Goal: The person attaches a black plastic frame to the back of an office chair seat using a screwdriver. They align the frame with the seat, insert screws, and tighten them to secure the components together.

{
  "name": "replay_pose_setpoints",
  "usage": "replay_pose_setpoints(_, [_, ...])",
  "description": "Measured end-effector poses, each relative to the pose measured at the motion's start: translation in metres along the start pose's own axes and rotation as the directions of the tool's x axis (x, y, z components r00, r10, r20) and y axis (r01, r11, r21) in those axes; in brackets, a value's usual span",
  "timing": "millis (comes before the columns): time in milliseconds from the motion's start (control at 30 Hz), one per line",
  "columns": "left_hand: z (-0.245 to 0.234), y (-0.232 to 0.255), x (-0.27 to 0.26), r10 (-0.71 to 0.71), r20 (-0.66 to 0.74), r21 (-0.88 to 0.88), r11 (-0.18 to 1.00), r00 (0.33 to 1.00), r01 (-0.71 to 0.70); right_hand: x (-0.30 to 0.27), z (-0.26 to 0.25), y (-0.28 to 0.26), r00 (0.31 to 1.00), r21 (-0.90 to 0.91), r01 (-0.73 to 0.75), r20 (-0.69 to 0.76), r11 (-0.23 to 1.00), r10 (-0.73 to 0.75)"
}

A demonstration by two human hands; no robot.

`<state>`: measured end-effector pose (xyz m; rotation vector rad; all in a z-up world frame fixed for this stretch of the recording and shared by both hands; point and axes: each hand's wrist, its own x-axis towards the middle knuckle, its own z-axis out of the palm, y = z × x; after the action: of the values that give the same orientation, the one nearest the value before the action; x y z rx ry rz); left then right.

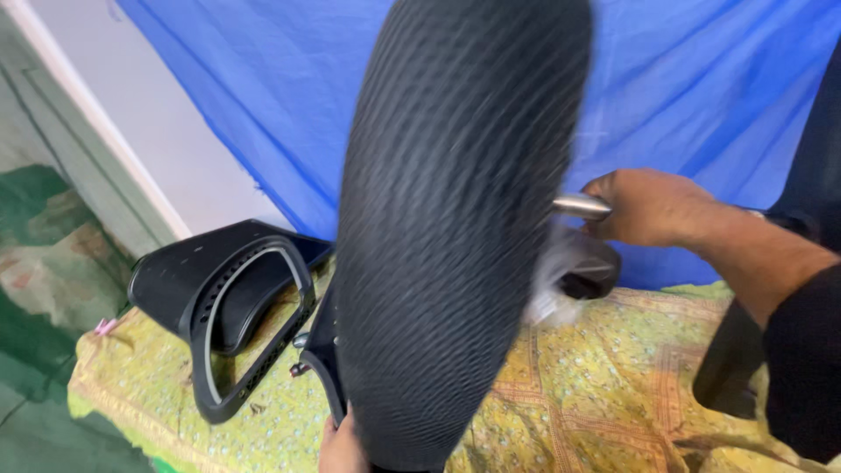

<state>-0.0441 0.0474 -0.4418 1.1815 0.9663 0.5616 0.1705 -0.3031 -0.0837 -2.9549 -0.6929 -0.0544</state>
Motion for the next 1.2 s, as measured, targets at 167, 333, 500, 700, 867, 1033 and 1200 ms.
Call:
replay_pose_setpoints(167, [0.001, -0.021, 0.042, -0.110, 0.148, -0.252, 0.957, 0.983, 0.145, -0.020, 0.005, -0.029, 0.989, -0.045, -0.128, 0.068, 0.991, 0.131])
replay_pose_setpoints(333, [-0.005, -0.047, 0.042, -0.175, 0.119, -0.204, 0.959, 0.977, 0.197, -0.029, 0.026, -0.044, 0.980, -0.122, -0.134, 0.132, 0.983, 0.150])
replay_pose_setpoints(500, [-0.002, -0.063, 0.046, -0.199, 0.111, -0.124, 0.969, 0.974, 0.212, -0.027, 0.053, -0.056, 0.962, -0.138, -0.150, 0.208, 0.979, 0.176])
replay_pose_setpoints(700, [-0.008, -0.093, 0.071, -0.211, 0.118, 0.010, 0.977, 0.970, 0.211, -0.022, 0.075, -0.067, 0.980, -0.140, -0.089, 0.163, 0.986, 0.112])
replay_pose_setpoints(867, [-0.016, -0.113, 0.093, -0.195, 0.110, 0.126, 0.975, 0.975, 0.181, -0.018, 0.081, -0.081, 0.974, -0.091, -0.113, 0.186, 0.989, 0.128])
replay_pose_setpoints(1033, [-0.009, -0.119, 0.111, -0.162, 0.129, 0.231, 0.964, 0.978, 0.129, -0.018, 0.077, -0.083, 0.976, -0.092, -0.111, 0.176, 0.990, 0.126])
replay_pose_setpoints(1200, [-0.011, -0.126, 0.121, -0.140, 0.175, 0.358, 0.931, 0.975, 0.070, -0.012, 0.084, -0.082, 0.967, -0.151, -0.115, 0.210, 0.982, 0.145])
